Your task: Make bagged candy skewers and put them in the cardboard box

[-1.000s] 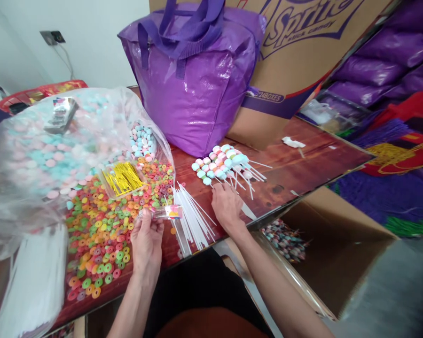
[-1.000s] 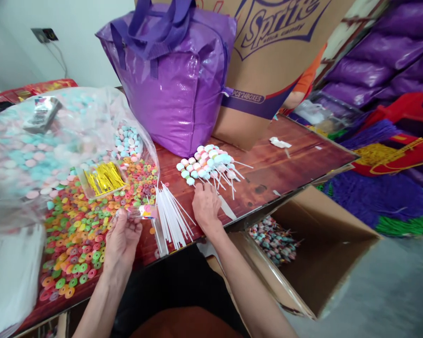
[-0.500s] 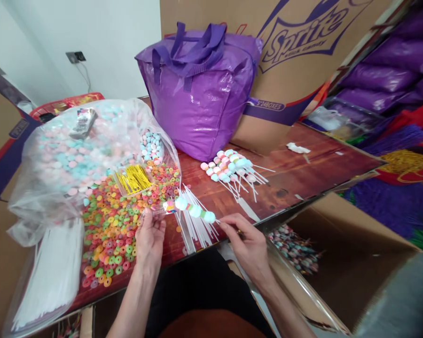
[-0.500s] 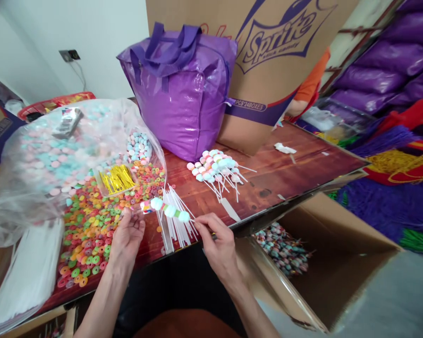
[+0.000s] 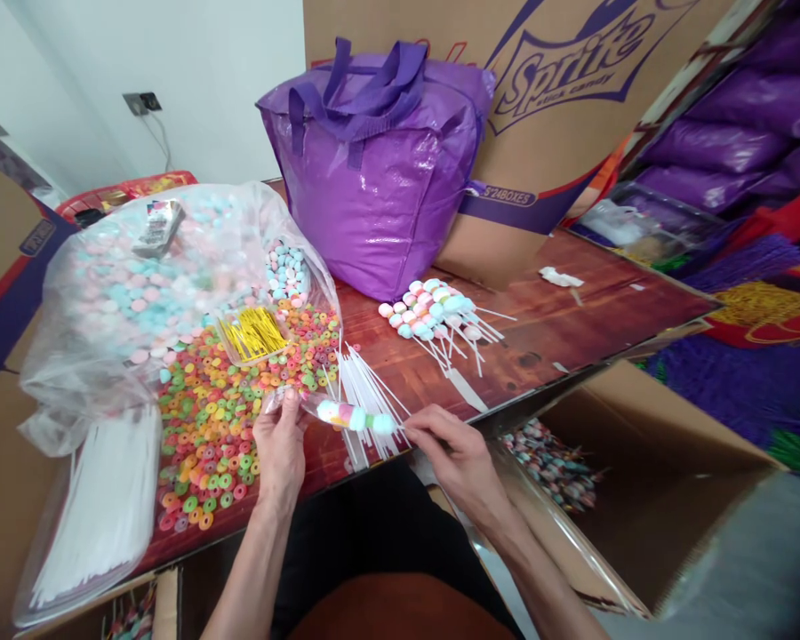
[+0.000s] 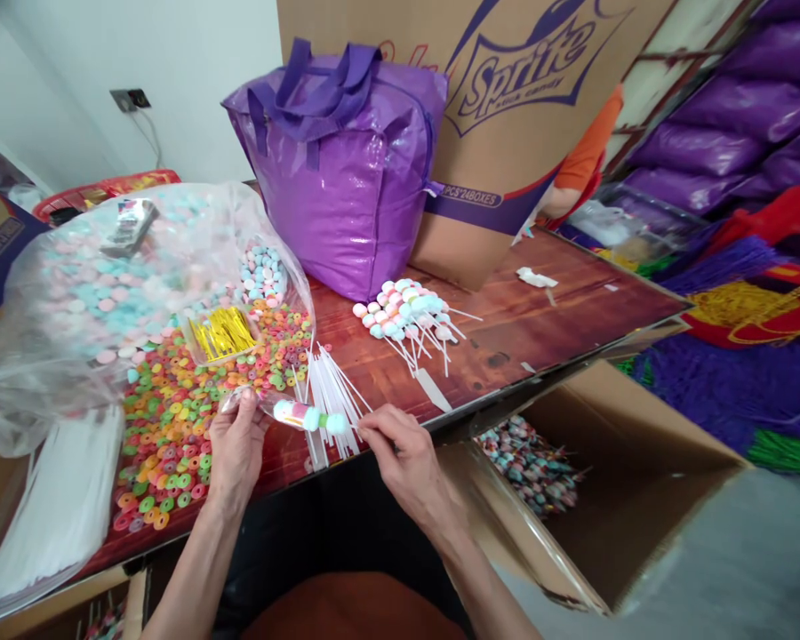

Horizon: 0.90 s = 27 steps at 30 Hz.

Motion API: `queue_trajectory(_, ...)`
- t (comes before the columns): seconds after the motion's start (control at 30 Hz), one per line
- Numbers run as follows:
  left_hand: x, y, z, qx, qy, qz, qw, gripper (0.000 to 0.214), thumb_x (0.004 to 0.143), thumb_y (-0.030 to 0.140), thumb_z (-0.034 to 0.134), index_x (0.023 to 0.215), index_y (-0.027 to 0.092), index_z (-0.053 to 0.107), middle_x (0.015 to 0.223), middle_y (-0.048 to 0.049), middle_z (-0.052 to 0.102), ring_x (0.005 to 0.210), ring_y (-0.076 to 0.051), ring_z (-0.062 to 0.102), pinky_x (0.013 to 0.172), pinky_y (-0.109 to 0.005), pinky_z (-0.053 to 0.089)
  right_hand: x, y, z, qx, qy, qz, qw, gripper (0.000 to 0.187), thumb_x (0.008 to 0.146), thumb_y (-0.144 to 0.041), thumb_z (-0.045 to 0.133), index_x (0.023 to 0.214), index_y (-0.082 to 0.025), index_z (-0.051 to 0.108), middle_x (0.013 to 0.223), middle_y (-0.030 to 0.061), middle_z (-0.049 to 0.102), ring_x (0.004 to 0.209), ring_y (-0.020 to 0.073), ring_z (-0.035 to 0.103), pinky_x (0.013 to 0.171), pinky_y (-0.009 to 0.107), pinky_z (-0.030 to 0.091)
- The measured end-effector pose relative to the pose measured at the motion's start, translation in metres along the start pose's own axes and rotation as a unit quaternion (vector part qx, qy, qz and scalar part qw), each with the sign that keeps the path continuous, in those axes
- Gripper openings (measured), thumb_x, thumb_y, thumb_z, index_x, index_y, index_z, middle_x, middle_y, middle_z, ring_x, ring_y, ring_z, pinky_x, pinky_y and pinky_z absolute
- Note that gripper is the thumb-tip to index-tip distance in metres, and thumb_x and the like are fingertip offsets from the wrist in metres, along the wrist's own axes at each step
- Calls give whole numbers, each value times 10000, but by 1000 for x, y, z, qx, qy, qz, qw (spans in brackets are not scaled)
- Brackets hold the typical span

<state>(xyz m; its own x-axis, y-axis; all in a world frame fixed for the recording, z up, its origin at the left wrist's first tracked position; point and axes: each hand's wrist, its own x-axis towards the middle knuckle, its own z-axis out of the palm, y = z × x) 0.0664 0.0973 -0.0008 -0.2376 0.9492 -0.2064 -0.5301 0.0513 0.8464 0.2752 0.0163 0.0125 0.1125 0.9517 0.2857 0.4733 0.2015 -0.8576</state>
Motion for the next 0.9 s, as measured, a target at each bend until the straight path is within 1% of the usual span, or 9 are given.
queue_trajectory(0.13, -8, -9, 5, 2, 7, -3, 1000, 327, 640, 374, 869, 773, 160, 661, 748, 12, 634, 679, -109, 602, 663, -232, 535, -1, -3, 14, 17, -8, 5, 1000, 196, 955, -251, 542, 810, -214, 668, 754, 17, 627, 707, 164, 592, 683, 276, 442)
queue_trajectory(0.23, -13, -11, 8, -12, 6, -8, 1000, 324, 675, 402, 843, 788, 172, 646, 754, 15, 637, 674, -110, 612, 671, -244, 541, -2, -5, 21, -5, -2, -5, 1000, 201, 954, -244, 536, 811, -215, 673, 736, 16, 607, 682, 159, 577, 665, 269, 432)
queue_trajectory(0.3, -14, -10, 10, -15, 0, -26, 1000, 345, 694, 441, 823, 829, 177, 647, 778, 1, 661, 694, -126, 639, 671, -259, 545, -4, -6, 25, -18, 8, -8, 1000, 207, 958, -235, 523, 814, -214, 670, 744, 20, 603, 682, 158, 572, 667, 269, 430)
queue_trajectory(0.4, -17, -10, 12, 3, -26, -58, 998, 376, 695, 458, 819, 852, 155, 662, 816, -45, 701, 737, -152, 672, 687, -269, 544, -6, -8, 35, -28, 10, -6, 1000, 224, 966, -211, 501, 800, -215, 651, 756, 25, 609, 697, 160, 572, 676, 269, 428)
queue_trajectory(0.5, -24, -13, 14, 15, -47, -77, 996, 357, 699, 433, 823, 840, 142, 672, 820, -53, 708, 727, -148, 670, 696, -268, 539, -7, -11, 54, -36, 20, 2, 999, 234, 966, -189, 482, 783, -216, 626, 749, 25, 603, 703, 164, 572, 682, 268, 430)
queue_trajectory(0.63, -32, -17, 14, -7, -84, -116, 990, 346, 738, 444, 795, 863, 140, 687, 820, -56, 709, 722, -151, 668, 718, -287, 545, -3, -17, 73, -35, 38, -1, 999, 199, 965, -165, 437, 878, -204, 613, 835, 50, 618, 775, 178, 590, 728, 273, 449)
queue_trajectory(0.73, -30, -13, 11, -32, -94, -123, 987, 331, 749, 428, 794, 887, 144, 695, 859, -68, 716, 767, -167, 677, 727, -294, 548, -4, -20, 70, -25, 17, 11, 999, 175, 972, -181, 427, 927, -198, 595, 887, 57, 622, 816, 181, 594, 752, 275, 448)
queue_trajectory(0.83, -27, -9, 6, -30, -99, -112, 988, 316, 739, 407, 808, 885, 148, 701, 873, -68, 714, 783, -168, 679, 733, -288, 545, -8, -19, 60, -21, -39, 43, 998, 210, 975, -211, 448, 800, -211, 565, 785, 20, 605, 729, 164, 569, 683, 262, 422)
queue_trajectory(0.9, -28, -9, 4, -20, -105, -118, 987, 323, 730, 411, 814, 882, 148, 704, 892, -77, 721, 794, -176, 686, 746, -294, 545, -10, -16, 57, -9, -54, 61, 997, 246, 969, -222, 463, 735, -211, 538, 726, 2, 588, 671, 151, 543, 634, 255, 400)
